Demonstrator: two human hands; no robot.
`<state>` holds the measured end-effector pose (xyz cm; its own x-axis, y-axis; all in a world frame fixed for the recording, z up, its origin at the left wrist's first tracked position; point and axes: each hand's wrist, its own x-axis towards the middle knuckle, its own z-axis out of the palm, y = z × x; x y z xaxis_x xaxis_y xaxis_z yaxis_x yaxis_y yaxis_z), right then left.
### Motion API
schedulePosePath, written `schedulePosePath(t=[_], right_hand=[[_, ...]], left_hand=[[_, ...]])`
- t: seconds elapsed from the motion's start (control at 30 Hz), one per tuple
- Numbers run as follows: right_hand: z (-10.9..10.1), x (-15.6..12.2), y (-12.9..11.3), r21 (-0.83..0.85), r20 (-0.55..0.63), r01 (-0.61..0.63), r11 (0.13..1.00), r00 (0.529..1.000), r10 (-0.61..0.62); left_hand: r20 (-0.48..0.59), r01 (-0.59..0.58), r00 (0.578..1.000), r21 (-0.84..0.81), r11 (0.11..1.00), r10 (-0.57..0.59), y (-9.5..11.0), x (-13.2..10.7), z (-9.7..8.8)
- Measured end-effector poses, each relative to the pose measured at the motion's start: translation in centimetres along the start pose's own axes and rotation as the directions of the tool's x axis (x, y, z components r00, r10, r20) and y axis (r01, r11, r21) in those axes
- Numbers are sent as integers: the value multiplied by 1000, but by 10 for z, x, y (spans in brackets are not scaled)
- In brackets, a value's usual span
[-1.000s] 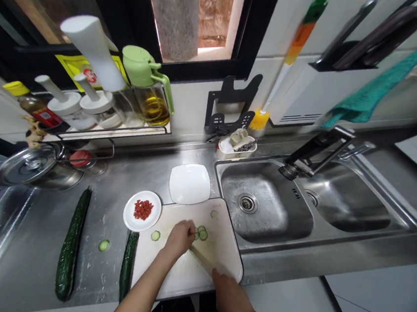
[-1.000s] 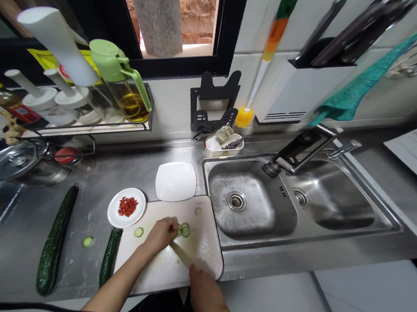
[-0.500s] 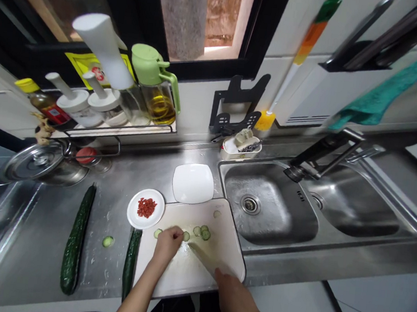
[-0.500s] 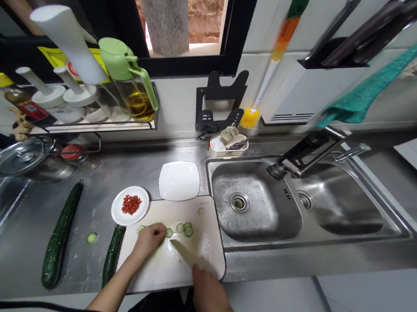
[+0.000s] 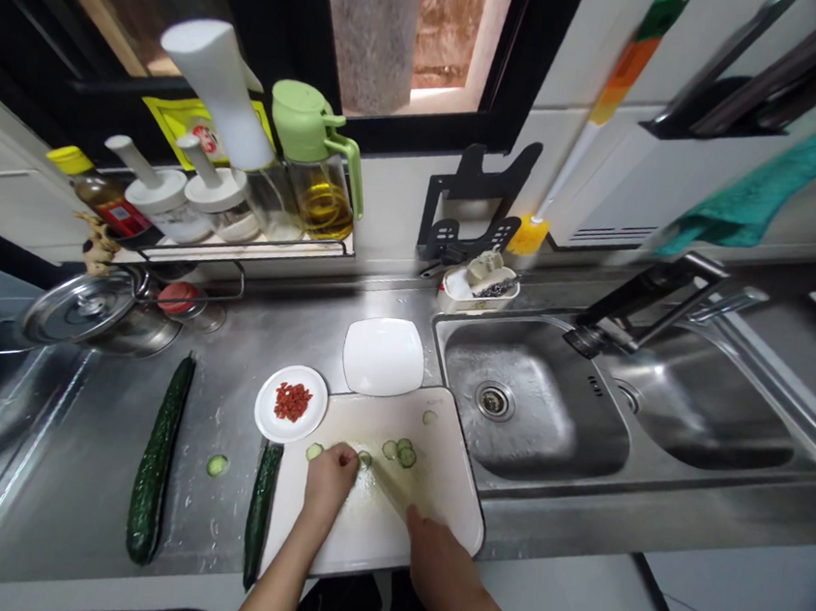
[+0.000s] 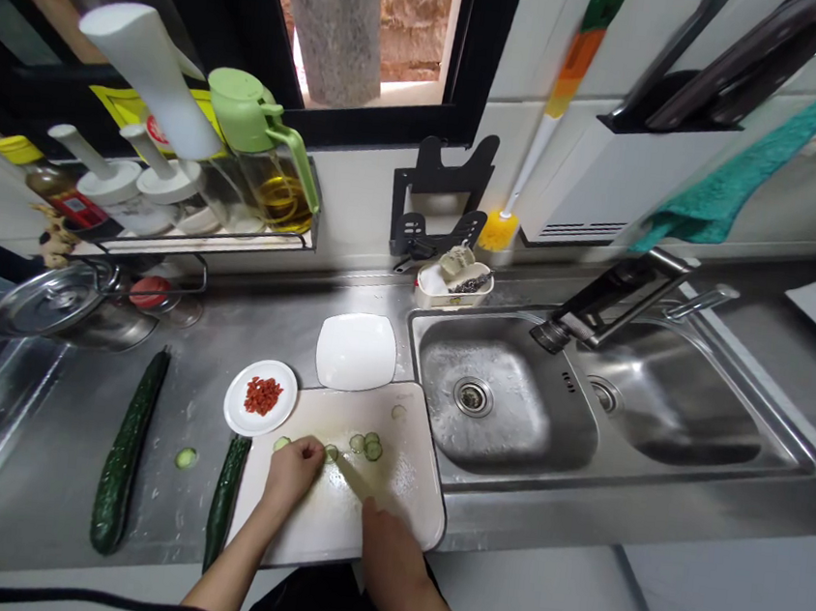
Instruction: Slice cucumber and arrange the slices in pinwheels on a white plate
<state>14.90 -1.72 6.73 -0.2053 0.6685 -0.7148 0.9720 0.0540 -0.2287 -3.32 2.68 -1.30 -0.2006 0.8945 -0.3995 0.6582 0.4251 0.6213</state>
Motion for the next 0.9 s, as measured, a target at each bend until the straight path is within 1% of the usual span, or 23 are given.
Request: schedulePosePath(t=[0.23, 0.4, 0.5, 0.67, 0.83, 0.9], right_hand=[[3, 1, -2, 51, -52, 10, 999, 999, -7], [2, 2, -3, 10, -55, 32, 999, 998, -31], [2, 3, -3, 13, -67, 20, 1000, 998, -20], [3, 5, -4, 29, -66, 33, 999, 997, -31], [7, 8, -4, 26, -19, 40, 999, 999, -40], [8, 10, -5, 36, -21, 44, 998, 999, -43]], left_hand=[[0, 1, 1000, -16, 1000, -1, -1, 2, 0], [11, 9, 1000, -10, 1000, -9, 0, 3, -1], [15, 13, 1000, -1, 1000, -13, 1, 3, -1], [7, 8, 1000, 2, 1000, -8, 3, 3, -2], [13, 23, 1000, 4, 1000, -23, 2, 3, -2], [16, 24, 1000, 3, 1000, -24, 1, 4, -1]])
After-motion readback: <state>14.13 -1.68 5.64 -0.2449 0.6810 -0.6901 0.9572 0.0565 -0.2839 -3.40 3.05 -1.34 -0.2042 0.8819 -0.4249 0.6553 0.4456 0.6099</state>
